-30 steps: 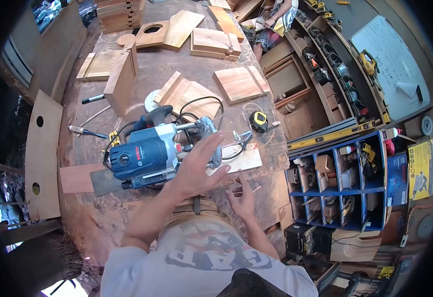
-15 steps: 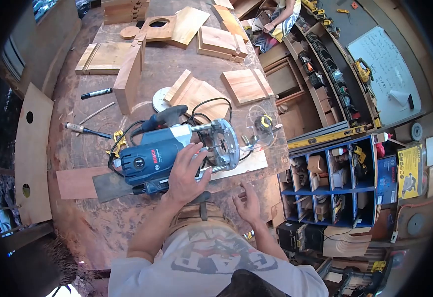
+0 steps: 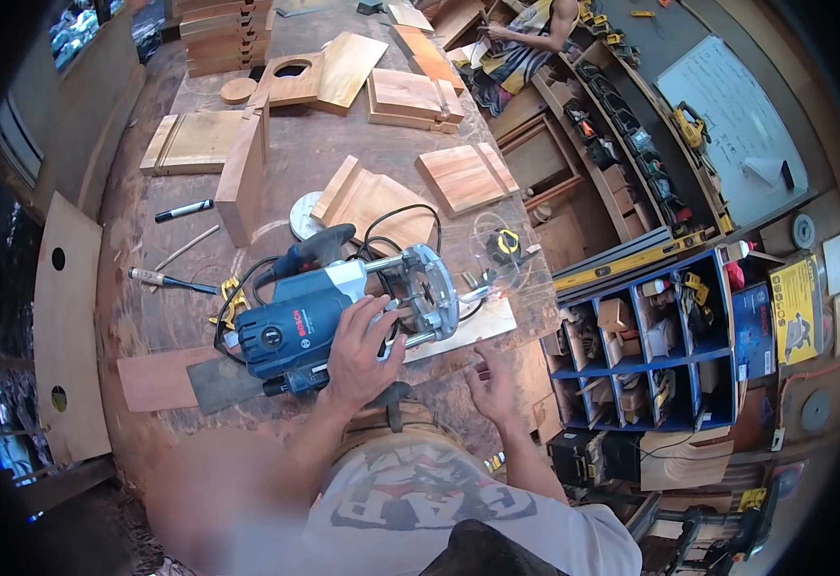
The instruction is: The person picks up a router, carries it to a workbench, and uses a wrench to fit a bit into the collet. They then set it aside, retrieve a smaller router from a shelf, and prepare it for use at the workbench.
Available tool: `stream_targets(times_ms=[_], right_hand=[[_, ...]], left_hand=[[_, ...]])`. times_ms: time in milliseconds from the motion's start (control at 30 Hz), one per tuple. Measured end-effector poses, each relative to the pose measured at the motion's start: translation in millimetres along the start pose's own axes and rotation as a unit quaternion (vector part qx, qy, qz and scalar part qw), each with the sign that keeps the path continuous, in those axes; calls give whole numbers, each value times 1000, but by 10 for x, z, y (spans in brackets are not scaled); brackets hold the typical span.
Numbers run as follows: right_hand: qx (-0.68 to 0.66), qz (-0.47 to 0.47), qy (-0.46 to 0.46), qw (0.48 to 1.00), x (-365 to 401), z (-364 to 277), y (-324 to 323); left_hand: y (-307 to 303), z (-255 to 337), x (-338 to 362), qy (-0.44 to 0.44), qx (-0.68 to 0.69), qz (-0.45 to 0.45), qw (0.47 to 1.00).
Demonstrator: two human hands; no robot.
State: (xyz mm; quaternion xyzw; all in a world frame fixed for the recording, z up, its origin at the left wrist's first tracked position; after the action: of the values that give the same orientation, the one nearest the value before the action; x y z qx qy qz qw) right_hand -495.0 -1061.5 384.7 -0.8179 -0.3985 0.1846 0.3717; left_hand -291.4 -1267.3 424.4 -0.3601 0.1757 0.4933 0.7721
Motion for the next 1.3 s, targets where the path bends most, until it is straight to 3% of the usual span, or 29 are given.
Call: stream_targets(times_ms=[133, 267, 333, 467, 600, 800, 900, 1100, 1167, 1300], right_hand=[[-112, 102, -4, 988, -338, 301, -234], [-218, 167, 55, 960, -980, 75, -888], [-396, 168, 103, 897, -1404, 11, -1116], [-590, 70, 100, 799, -2509, 249, -1479], [-615, 23, 112, 781, -3570, 268, -1684], [-602, 28, 124, 788, -5303, 516, -1867], [-629, 45, 140, 763, -5933, 658, -2017], [-723, 27, 112, 681, -6747, 728, -2299], [-727, 49, 46, 683, -6947, 846, -2266], [-752, -13, 27, 659, -6895, 1010, -2133]], left_hand=[[20, 15, 14, -1, -13, 0, 1000], [35, 41, 5, -2, -33, -4, 999], [56, 63, 4, -2, -45, -6, 999], [113, 59, 35, -7, -80, -4, 997], [189, 77, 17, -17, -104, 15, 994], [341, 219, -34, -81, -154, 81, 981], [402, 185, -57, -127, -134, 117, 976], [478, 118, -30, -174, -121, 167, 963], [485, 91, -36, -161, -141, 160, 964], [519, 92, -36, -171, -149, 168, 959]])
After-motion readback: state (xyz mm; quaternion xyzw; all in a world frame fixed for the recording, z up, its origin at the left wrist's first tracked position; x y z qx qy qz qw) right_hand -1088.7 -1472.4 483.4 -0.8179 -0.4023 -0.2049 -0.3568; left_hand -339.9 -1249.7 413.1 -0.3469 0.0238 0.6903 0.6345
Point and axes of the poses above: each hand's wrist, its own x-axis away from the middle knuckle, its own y-axis out of the palm, z = x × y, the point moved 1 cm from there along -x, towards the middle knuckle, and after that the axes turned 2 degrees about y, right-handed, at the moved point
